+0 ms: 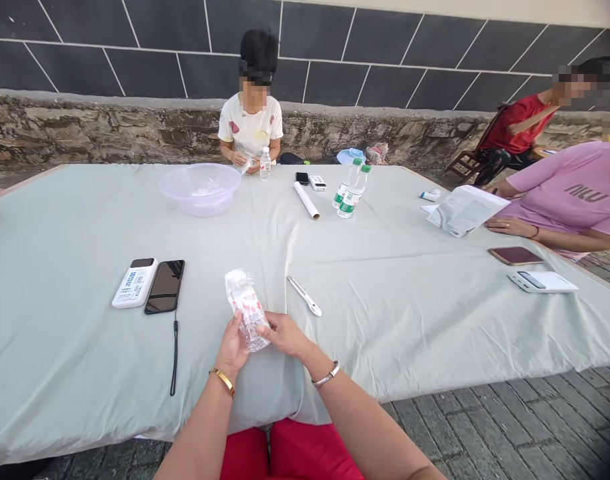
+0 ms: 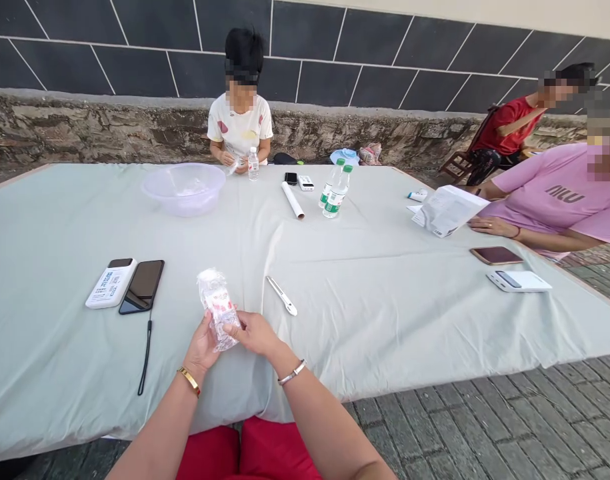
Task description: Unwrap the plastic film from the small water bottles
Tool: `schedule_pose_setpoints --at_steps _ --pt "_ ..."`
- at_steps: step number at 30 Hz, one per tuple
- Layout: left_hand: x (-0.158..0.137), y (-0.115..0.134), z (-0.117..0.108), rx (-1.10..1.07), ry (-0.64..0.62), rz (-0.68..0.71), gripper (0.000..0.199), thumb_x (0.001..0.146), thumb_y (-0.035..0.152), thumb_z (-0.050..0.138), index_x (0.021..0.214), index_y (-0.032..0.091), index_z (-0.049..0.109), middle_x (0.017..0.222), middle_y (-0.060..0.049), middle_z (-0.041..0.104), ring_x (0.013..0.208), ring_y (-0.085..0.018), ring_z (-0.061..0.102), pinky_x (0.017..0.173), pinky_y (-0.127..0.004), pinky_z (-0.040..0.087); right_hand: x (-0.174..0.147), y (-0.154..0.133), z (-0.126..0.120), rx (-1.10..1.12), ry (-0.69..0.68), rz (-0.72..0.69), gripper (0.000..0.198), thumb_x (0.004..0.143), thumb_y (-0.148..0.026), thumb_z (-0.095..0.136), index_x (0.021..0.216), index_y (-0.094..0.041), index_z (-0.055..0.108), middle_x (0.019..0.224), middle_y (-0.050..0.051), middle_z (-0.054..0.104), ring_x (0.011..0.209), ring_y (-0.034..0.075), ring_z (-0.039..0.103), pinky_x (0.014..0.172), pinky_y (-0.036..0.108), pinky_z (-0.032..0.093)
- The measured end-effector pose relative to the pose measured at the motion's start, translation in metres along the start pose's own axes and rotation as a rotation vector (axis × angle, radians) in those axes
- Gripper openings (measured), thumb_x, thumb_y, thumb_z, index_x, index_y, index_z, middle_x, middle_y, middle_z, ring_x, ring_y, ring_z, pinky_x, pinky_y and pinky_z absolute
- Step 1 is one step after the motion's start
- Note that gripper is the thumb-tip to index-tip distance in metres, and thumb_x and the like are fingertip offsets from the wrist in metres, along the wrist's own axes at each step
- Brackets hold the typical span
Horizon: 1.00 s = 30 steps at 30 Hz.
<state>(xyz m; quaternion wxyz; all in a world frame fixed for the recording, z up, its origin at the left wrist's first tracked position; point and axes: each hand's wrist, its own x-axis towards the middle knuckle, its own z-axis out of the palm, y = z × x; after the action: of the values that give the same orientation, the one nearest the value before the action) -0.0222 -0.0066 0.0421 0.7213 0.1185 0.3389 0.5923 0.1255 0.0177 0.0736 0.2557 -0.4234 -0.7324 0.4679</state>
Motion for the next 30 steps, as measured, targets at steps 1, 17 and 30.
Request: schedule_pose_setpoints --at_steps 1,17,30 --pt "0.000 0.001 0.000 -0.021 0.032 0.012 0.045 0.072 0.050 0.069 0.101 0.015 0.066 0.096 -0.009 0.071 0.092 -0.023 0.066 0.086 -0.037 0.050 -0.001 0.001 -0.006 -0.113 0.089 -0.011 0.044 0.085 -0.057 0.047 0.088 -0.018 0.066 0.076 0.002 0.065 0.071 0.016 0.058 0.066 0.027 0.044" --pt "-0.001 0.003 0.017 0.103 0.212 0.047 0.050 0.071 0.057 0.066 0.101 0.017 0.066 0.099 -0.009 0.070 0.085 -0.019 0.066 0.077 -0.031 0.052 -0.005 0.024 -0.059 -0.684 0.499 0.438 0.026 0.093 -0.030 0.040 0.108 -0.017 0.057 0.090 0.007 0.066 0.081 0.020 0.059 0.068 0.027 0.038" --pt "0.003 -0.003 0.020 0.276 0.224 0.061 0.050 0.078 0.058 0.057 0.101 0.015 0.066 0.101 -0.011 0.069 0.089 -0.021 0.065 0.081 -0.034 0.049 0.020 -0.068 -0.071 -0.606 0.278 0.044 0.026 0.082 -0.022 0.052 0.102 -0.029 0.067 0.091 0.001 0.069 0.078 0.019 0.060 0.064 0.028 0.040"
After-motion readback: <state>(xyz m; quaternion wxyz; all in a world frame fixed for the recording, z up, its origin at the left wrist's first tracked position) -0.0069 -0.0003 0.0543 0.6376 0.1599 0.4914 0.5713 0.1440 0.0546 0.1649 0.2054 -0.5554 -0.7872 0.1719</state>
